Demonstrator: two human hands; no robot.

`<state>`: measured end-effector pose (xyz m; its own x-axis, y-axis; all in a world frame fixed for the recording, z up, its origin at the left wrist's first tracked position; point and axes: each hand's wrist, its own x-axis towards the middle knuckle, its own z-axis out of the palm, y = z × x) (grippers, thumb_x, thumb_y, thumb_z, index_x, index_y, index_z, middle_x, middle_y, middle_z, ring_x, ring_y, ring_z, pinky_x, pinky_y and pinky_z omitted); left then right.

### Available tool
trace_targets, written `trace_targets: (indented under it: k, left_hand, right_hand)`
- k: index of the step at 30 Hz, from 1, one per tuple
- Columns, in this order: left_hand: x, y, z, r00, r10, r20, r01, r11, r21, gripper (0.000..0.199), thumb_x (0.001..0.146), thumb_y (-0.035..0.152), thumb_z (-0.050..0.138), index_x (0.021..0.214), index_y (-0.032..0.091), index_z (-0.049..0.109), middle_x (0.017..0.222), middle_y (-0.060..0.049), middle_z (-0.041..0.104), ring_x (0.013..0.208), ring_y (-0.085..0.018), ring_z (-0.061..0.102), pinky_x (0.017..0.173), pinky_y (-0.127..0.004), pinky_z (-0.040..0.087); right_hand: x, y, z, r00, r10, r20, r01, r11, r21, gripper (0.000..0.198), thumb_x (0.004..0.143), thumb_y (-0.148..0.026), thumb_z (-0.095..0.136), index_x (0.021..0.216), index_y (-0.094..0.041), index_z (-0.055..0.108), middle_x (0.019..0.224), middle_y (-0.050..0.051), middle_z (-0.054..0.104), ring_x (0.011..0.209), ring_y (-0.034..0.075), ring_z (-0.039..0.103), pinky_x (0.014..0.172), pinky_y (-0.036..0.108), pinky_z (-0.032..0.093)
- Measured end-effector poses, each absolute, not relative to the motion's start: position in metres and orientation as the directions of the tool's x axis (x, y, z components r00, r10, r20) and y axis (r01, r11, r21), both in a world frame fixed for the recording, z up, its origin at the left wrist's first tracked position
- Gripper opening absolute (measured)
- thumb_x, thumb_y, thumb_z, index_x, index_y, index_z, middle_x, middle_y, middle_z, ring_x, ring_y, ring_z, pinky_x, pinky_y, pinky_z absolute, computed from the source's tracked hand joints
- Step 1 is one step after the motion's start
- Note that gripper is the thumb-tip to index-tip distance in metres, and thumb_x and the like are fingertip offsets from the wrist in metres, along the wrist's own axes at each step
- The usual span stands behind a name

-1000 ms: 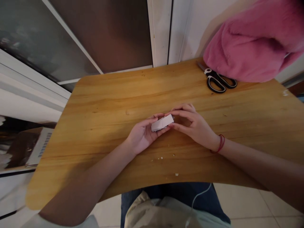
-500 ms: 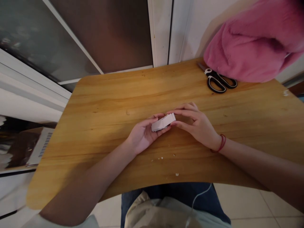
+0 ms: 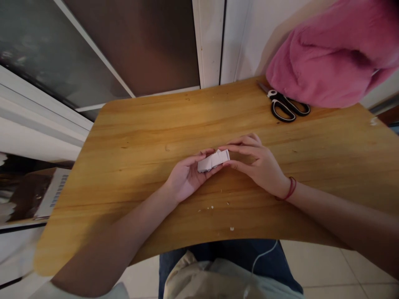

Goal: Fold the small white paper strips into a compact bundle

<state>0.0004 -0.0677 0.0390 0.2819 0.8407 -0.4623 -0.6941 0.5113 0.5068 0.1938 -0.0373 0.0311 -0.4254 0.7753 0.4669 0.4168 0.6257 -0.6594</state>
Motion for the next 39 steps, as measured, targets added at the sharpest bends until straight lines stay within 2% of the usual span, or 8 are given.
trace_targets:
  k: [10, 17, 20, 23, 27, 30, 34, 39]
  left_hand:
    - [-0.002, -0.067, 0.038, 0.241, 0.842, -0.482, -0.654, 0.508, 0.560, 0.021, 0.079, -0.001, 0.054, 0.089, 0.010, 0.068, 0.100, -0.009, 0.071, 0.095, -0.019, 0.070, 0.098, -0.033, 0.054]
    - [-0.001, -0.067, 0.037, 0.290, 0.854, -0.432, -0.646, 0.508, 0.570, 0.020, 0.081, 0.001, 0.052, 0.090, 0.011, 0.067, 0.099, -0.012, 0.072, 0.094, -0.020, 0.071, 0.094, -0.031, 0.054]
    - [0.002, -0.068, 0.038, 0.293, 0.852, -0.435, -0.660, 0.509, 0.552, 0.018, 0.088, 0.011, 0.050, 0.089, 0.009, 0.068, 0.097, -0.011, 0.072, 0.090, -0.020, 0.071, 0.089, -0.033, 0.057]
    - [0.004, -0.068, 0.039, 0.315, 0.846, -0.429, -0.648, 0.523, 0.555, 0.024, 0.093, 0.020, 0.047, 0.091, 0.010, 0.068, 0.094, -0.010, 0.072, 0.083, -0.018, 0.070, 0.079, -0.029, 0.058]
    - [0.003, -0.069, 0.038, 0.339, 0.852, -0.399, -0.589, 0.523, 0.616, 0.015, 0.086, 0.011, 0.056, 0.097, 0.011, 0.067, 0.093, -0.010, 0.072, 0.087, -0.017, 0.070, 0.076, -0.023, 0.056]
    - [0.001, -0.069, 0.038, 0.331, 0.858, -0.393, -0.563, 0.513, 0.648, 0.024, 0.081, 0.003, 0.058, 0.102, 0.012, 0.065, 0.095, -0.009, 0.072, 0.090, -0.016, 0.070, 0.080, -0.023, 0.054]
    - [0.001, -0.071, 0.039, 0.325, 0.852, -0.410, -0.545, 0.524, 0.655, 0.028, 0.078, 0.002, 0.060, 0.103, 0.014, 0.064, 0.100, -0.008, 0.071, 0.098, -0.017, 0.069, 0.084, -0.023, 0.053]
    - [0.001, -0.071, 0.041, 0.311, 0.851, -0.423, -0.539, 0.524, 0.659, 0.030, 0.078, 0.003, 0.060, 0.106, 0.015, 0.062, 0.099, -0.009, 0.071, 0.095, -0.016, 0.069, 0.083, -0.023, 0.052]
  right_hand:
    - [0.195, -0.038, 0.035, -0.349, 0.818, 0.457, 0.438, 0.573, -0.693, 0.020, 0.085, -0.037, 0.067, 0.101, -0.027, 0.073, 0.101, 0.006, 0.066, 0.099, 0.024, 0.058, 0.092, 0.044, 0.045]
    - [0.196, -0.039, 0.040, -0.255, 0.841, 0.477, 0.420, 0.541, -0.729, 0.023, 0.088, -0.039, 0.062, 0.106, -0.028, 0.071, 0.099, 0.005, 0.065, 0.097, 0.024, 0.058, 0.091, 0.045, 0.047]
    - [0.193, -0.040, 0.038, -0.326, 0.821, 0.468, 0.421, 0.570, -0.706, 0.022, 0.088, -0.037, 0.062, 0.107, -0.029, 0.070, 0.101, 0.005, 0.065, 0.101, 0.025, 0.058, 0.096, 0.048, 0.043]
    - [0.188, -0.042, 0.034, -0.459, 0.794, 0.400, 0.440, 0.594, -0.674, 0.026, 0.087, -0.037, 0.064, 0.112, -0.030, 0.068, 0.116, 0.006, 0.063, 0.114, 0.027, 0.054, 0.103, 0.051, 0.037]
    - [0.184, -0.044, 0.028, -0.555, 0.769, 0.318, 0.458, 0.601, -0.655, 0.045, 0.083, -0.042, 0.068, 0.125, -0.029, 0.060, 0.133, 0.009, 0.053, 0.126, 0.029, 0.045, 0.107, 0.053, 0.034]
    - [0.185, -0.043, 0.027, -0.542, 0.771, 0.334, 0.448, 0.601, -0.661, 0.045, 0.084, -0.040, 0.068, 0.125, -0.026, 0.057, 0.128, 0.010, 0.055, 0.125, 0.028, 0.046, 0.108, 0.051, 0.034]
    - [0.188, -0.041, 0.028, -0.512, 0.787, 0.344, 0.432, 0.582, -0.689, 0.036, 0.084, -0.037, 0.067, 0.118, -0.027, 0.059, 0.118, 0.008, 0.057, 0.121, 0.027, 0.048, 0.105, 0.051, 0.038]
    - [0.187, -0.042, 0.029, -0.534, 0.769, 0.352, 0.416, 0.601, -0.683, 0.033, 0.085, -0.033, 0.067, 0.117, -0.027, 0.063, 0.116, 0.008, 0.059, 0.115, 0.025, 0.050, 0.102, 0.049, 0.041]
